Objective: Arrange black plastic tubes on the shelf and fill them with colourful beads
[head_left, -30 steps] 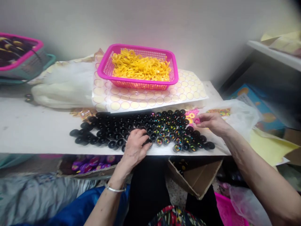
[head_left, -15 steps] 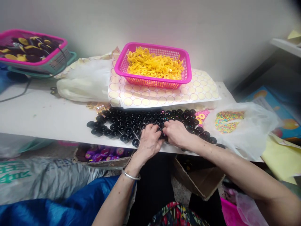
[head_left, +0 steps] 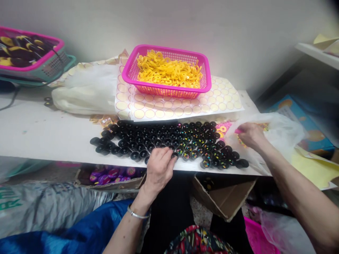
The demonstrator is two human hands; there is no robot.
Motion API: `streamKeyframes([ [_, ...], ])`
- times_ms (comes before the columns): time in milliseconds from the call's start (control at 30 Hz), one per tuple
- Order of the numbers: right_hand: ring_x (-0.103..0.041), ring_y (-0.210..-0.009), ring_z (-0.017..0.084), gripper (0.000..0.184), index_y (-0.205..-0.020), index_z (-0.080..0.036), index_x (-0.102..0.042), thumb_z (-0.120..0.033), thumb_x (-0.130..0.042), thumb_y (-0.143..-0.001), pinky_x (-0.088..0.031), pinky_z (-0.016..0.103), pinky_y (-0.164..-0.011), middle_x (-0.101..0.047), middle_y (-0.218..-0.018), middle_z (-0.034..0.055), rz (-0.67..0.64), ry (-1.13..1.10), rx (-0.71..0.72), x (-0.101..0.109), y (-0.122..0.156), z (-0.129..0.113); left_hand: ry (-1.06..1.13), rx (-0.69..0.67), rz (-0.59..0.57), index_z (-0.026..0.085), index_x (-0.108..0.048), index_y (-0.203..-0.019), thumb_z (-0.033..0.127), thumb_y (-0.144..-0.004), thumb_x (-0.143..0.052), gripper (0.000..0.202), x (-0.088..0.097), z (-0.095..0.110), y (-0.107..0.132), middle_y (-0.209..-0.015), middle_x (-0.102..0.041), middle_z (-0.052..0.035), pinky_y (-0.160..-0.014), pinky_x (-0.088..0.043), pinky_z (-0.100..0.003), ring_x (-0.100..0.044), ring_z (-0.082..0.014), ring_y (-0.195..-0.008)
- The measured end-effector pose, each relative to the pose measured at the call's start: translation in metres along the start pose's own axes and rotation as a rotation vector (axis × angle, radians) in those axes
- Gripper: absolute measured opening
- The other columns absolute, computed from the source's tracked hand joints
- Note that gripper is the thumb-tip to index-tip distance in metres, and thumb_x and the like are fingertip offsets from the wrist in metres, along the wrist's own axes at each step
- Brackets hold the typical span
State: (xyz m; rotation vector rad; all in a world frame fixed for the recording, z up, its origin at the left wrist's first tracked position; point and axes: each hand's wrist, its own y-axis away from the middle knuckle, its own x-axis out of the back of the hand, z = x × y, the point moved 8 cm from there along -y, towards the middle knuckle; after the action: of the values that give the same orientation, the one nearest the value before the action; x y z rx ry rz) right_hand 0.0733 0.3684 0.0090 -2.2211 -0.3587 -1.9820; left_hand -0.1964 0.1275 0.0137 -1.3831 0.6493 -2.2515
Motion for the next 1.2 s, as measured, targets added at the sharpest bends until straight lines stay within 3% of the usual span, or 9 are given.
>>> streamKeyframes([
  [67, -0.059, -0.081, 0.029, 0.016, -0.068, -0.01, -0.067, -0.012, -0.052, -0.073, -0.034, 0.036, -0.063, -0.064, -0.085, 0.0263, -0.026, 0.057, -0.094, -0.011, -0.011, 0.039, -0.033, 0.01, 0.083, 0.017, -0.061, -0.1, 0.018, -0.083, -0.054, 0.018, 0.006, 0.006, 0.014, -0.091, -0.067, -0.0094, -0.074, -0.05, -0.035, -0.06, -0.0196, -0.082],
  [133, -0.06, -0.08, 0.031, 0.013, -0.063, -0.01, -0.066, -0.008, -0.055, -0.067, -0.036, 0.036, -0.063, -0.064, -0.08, 0.0277, -0.054, 0.049, -0.113, -0.024, -0.021, 0.053, -0.087, 0.02, 0.141, 0.016, -0.06, -0.101, 0.015, -0.083, -0.054, 0.019, 0.007, 0.011, 0.028, -0.086, -0.067, -0.0089, -0.072, -0.051, -0.033, -0.062, -0.0188, -0.078],
  [267, -0.06, -0.079, 0.027, 0.011, -0.057, -0.014, -0.064, -0.007, -0.055, -0.057, -0.039, 0.032, -0.066, -0.065, -0.069, 0.0136, -0.066, -0.078, -0.057, -0.037, -0.034, 0.043, -0.175, 0.064, 0.21, 0.015, -0.056, -0.105, 0.013, -0.081, -0.058, 0.024, 0.0, 0.011, 0.043, -0.09, -0.067, -0.0108, -0.074, -0.053, -0.03, -0.065, -0.0195, -0.084],
  [400, -0.056, -0.068, 0.019, 0.01, -0.052, -0.015, -0.06, -0.016, -0.053, -0.059, -0.04, 0.026, -0.06, -0.058, -0.055, 0.0028, -0.059, -0.301, -0.007, -0.029, -0.032, 0.036, -0.239, 0.06, 0.227, 0.014, -0.055, -0.11, 0.014, -0.079, -0.062, 0.032, -0.009, 0.006, 0.043, -0.095, -0.066, -0.0128, -0.072, -0.054, -0.03, -0.066, -0.0206, -0.083],
  [700, -0.055, -0.059, 0.015, 0.017, -0.063, -0.016, -0.06, -0.031, -0.064, -0.054, -0.046, 0.029, -0.06, -0.061, -0.062, 0.0018, -0.02, -0.889, -0.016, -0.01, 0.0, 0.033, -0.3, -0.083, 0.276, 0.015, -0.053, -0.116, 0.01, -0.077, -0.063, 0.04, -0.016, 0.015, 0.043, -0.091, -0.069, -0.0127, -0.07, -0.055, -0.031, -0.068, -0.0216, -0.079],
  [833, -0.056, -0.062, 0.014, 0.019, -0.062, -0.017, -0.061, -0.028, -0.071, -0.05, -0.046, 0.029, -0.065, -0.062, -0.065, -0.0001, -0.098, -1.083, 0.043, -0.009, 0.007, -0.005, -0.277, -0.089, 0.285, 0.011, -0.052, -0.114, 0.008, -0.077, -0.063, 0.039, -0.02, 0.017, 0.046, -0.089, -0.069, -0.0143, -0.071, -0.056, -0.03, -0.068, -0.0218, -0.081],
  [967, -0.053, -0.059, 0.012, 0.019, -0.065, -0.016, -0.064, -0.02, -0.073, -0.049, -0.043, 0.026, -0.06, -0.06, -0.061, -0.0025, -0.309, -1.118, 0.167, -0.015, 0.02, -0.08, -0.238, -0.1, 0.29, 0.006, -0.053, -0.112, 0.006, -0.074, -0.065, 0.04, -0.026, 0.016, 0.049, -0.088, -0.069, -0.0169, -0.074, -0.057, -0.03, -0.068, -0.0224, -0.083],
  [1100, -0.056, -0.064, 0.013, 0.016, -0.076, -0.014, -0.069, -0.018, -0.063, -0.062, -0.041, 0.024, -0.06, -0.064, -0.066, -0.0005, -0.401, -0.756, 0.409, -0.023, 0.033, -0.157, -0.216, -0.139, 0.36, 0.006, -0.052, -0.115, 0.007, -0.075, -0.064, 0.042, -0.027, 0.015, 0.052, -0.085, -0.069, -0.0153, -0.071, -0.057, -0.029, -0.069, -0.0214, -0.08],
  [1200, -0.058, -0.071, 0.014, 0.02, -0.083, -0.015, -0.069, -0.016, -0.052, -0.073, -0.04, 0.022, -0.061, -0.066, -0.076, 0.0016, -0.276, -0.33, 0.592, -0.025, 0.034, -0.195, -0.179, -0.164, 0.367, 0.007, -0.05, -0.12, 0.007, -0.077, -0.062, 0.045, -0.03, 0.011, 0.054, -0.086, -0.07, -0.0148, -0.071, -0.057, -0.028, -0.069, -0.0211, -0.081],
])
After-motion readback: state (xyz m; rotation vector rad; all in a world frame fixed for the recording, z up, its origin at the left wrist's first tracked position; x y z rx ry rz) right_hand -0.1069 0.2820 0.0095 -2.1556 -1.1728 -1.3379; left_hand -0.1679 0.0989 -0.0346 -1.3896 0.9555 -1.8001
